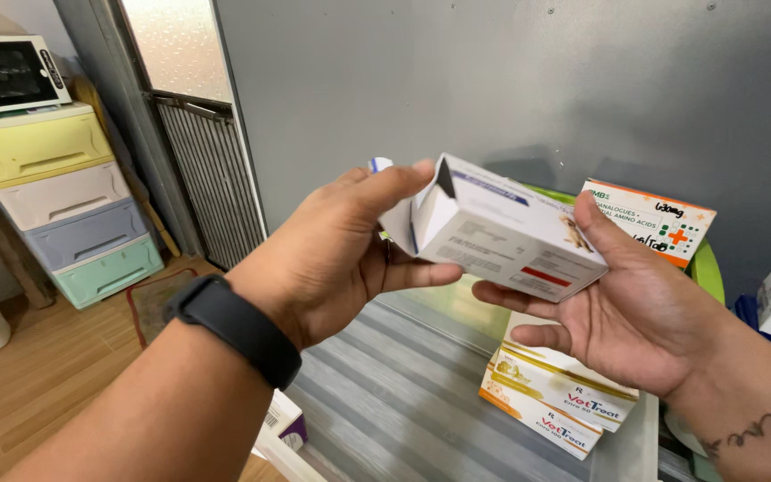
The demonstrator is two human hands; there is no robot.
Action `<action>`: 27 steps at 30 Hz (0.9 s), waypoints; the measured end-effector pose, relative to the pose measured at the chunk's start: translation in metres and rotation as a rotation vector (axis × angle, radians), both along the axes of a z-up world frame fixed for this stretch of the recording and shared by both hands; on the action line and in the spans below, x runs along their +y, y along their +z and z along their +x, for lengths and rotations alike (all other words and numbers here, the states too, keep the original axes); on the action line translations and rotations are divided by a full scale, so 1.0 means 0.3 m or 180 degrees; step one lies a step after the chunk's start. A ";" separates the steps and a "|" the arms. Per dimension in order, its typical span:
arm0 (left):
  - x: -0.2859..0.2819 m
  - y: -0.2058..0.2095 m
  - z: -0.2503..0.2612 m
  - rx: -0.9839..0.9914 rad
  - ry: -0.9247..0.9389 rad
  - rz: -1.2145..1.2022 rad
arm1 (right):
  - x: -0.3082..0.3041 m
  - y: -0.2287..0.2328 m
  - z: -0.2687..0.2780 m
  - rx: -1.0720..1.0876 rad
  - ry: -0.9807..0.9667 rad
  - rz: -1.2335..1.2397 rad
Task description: The person opens several medicine boxes, removes blister packs, and places them into a clear plastic bin. They also use scissors to cut open a foil packet and return the contents to a box. The person handles multiple boxes and blister packs, organizing them into the bin.
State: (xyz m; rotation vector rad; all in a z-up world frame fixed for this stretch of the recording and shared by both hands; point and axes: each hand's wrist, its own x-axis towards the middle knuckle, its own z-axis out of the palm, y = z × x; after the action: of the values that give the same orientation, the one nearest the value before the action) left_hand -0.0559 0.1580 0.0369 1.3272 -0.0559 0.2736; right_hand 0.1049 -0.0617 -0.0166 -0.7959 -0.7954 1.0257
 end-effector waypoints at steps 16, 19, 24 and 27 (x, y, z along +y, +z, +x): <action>-0.038 0.063 0.022 0.0348 0.1503 0.0430 | 0.026 -0.010 0.012 -0.0146 -0.0088 0.0072; -0.064 0.064 0.011 0.0070 0.1677 0.1553 | 0.045 -0.023 0.006 -0.0260 -0.0207 0.0040; -0.053 0.075 -0.033 0.1109 0.1824 0.2610 | 0.033 -0.038 0.006 0.0121 -0.0012 0.0158; -0.023 0.071 -0.057 0.0586 0.1190 0.2519 | 0.018 -0.035 0.008 0.0173 -0.0025 0.0091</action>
State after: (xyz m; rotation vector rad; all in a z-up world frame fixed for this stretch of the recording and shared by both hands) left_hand -0.0731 0.1511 0.0582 2.1481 0.2689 0.4713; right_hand 0.1072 -0.0563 -0.0271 -0.7434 -0.7583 1.0227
